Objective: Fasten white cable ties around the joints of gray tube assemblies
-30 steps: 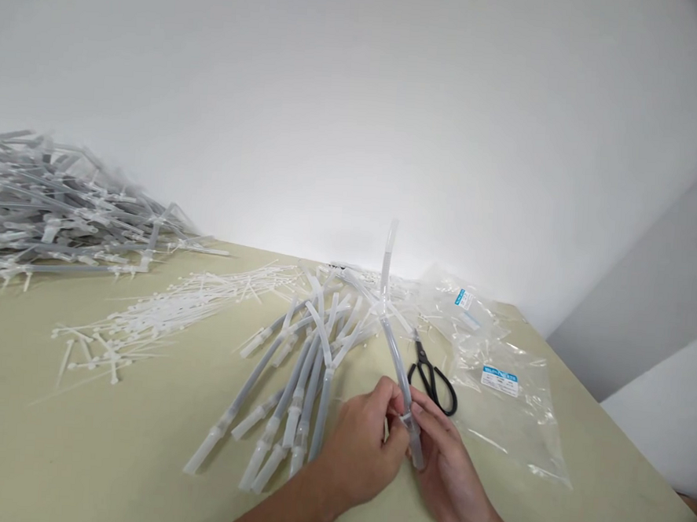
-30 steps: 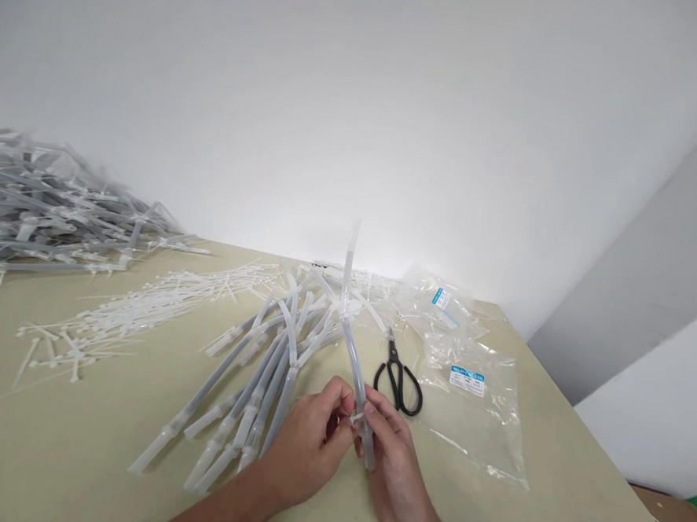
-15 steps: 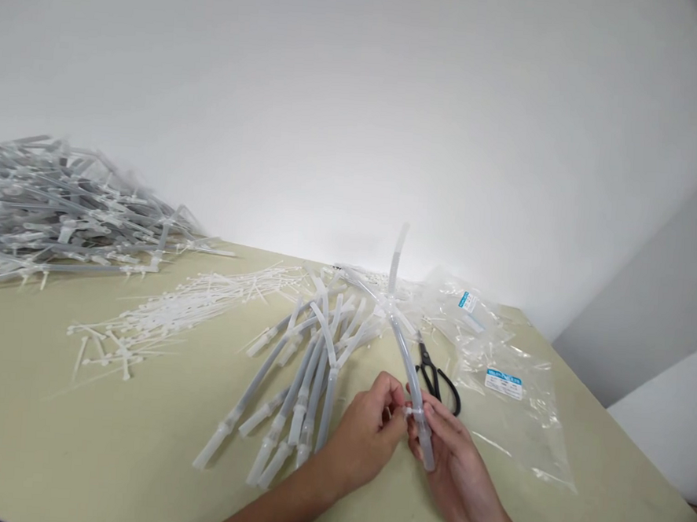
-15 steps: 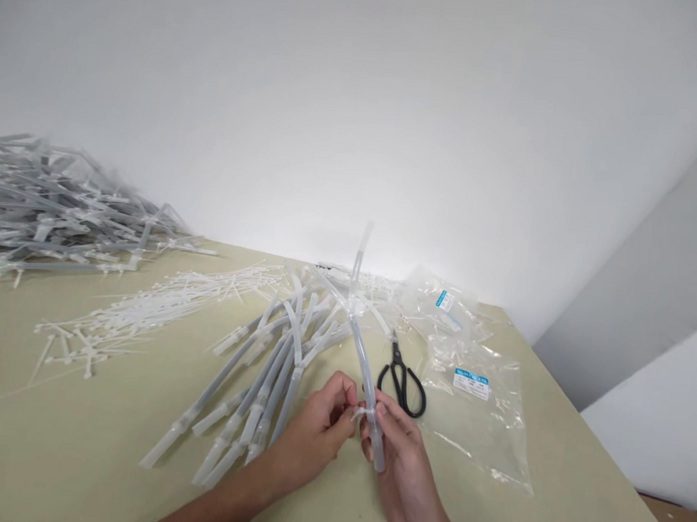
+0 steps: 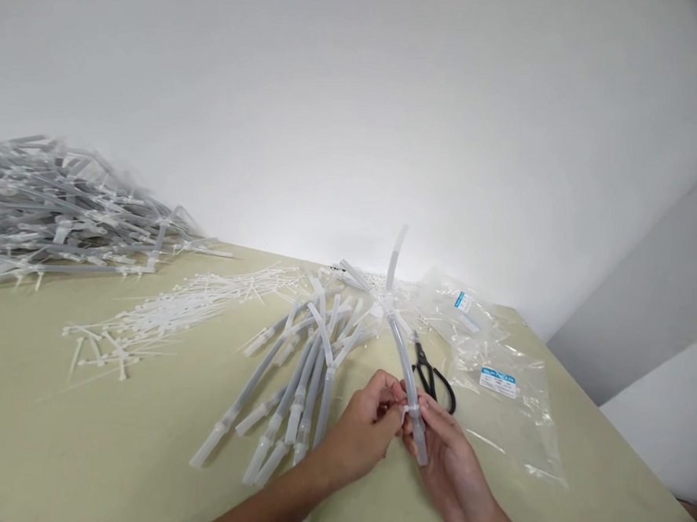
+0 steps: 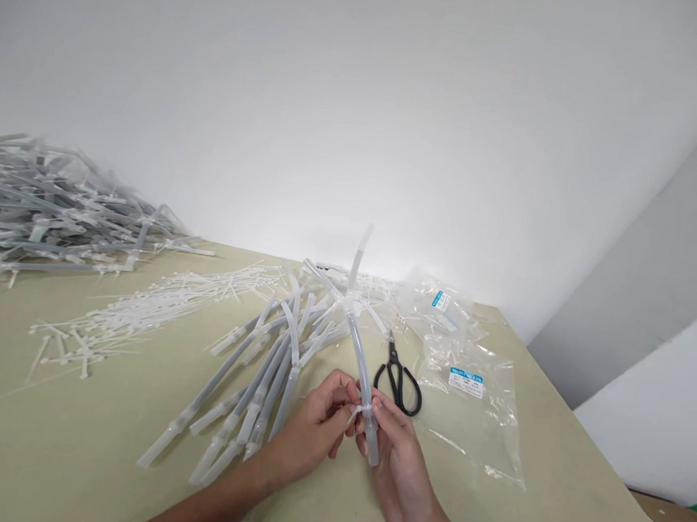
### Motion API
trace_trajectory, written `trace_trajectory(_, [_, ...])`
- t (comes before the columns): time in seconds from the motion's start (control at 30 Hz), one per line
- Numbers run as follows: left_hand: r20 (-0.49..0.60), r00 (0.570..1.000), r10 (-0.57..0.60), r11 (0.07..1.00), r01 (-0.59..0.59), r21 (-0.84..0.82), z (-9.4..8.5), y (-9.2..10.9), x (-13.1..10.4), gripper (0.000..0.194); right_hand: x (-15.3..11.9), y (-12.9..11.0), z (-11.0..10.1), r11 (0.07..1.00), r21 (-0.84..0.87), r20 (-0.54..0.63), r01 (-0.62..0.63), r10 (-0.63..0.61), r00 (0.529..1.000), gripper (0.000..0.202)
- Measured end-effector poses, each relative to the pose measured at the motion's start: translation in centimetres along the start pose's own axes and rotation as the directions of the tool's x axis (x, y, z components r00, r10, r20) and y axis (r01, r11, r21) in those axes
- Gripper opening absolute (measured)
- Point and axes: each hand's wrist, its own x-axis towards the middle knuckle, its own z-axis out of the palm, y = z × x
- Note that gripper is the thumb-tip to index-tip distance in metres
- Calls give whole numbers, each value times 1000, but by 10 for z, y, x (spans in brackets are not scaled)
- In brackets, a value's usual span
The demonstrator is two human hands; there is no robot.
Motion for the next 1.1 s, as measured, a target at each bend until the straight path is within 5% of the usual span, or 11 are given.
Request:
trace_trajectory(0.2, [-160,987,3,1000,-5,-12,-12,5,6,32,1,6,-2,1000,17,-16,-16,16,1000,29])
trace_trajectory(0.33, [-178,984,26,999,-18,45,-17,16,4,24,-1,11,0,996,46,15,-82,82,997,37])
trace_trajectory(0.53, [-133,990,-47,998,42,-39,-17,18,4,20,-2,12,0,993,58,14,-106,105,994,44])
trace_trajectory(0.77, [-4,1000,-14,994,13,-111,-12,12,3,24,0,13,-2,952,189,155,-241,214,964,19])
trace_trajectory(0.87, [14,1000,-23,994,25,-111,-11,9,2,24,1,15,-2,974,108,164,-199,180,970,17])
trace_trajectory(1.1, [-193,970,148,986,-129,108,-20,2,6,21,6,9,-11,972,-229,-103,53,-78,992,40])
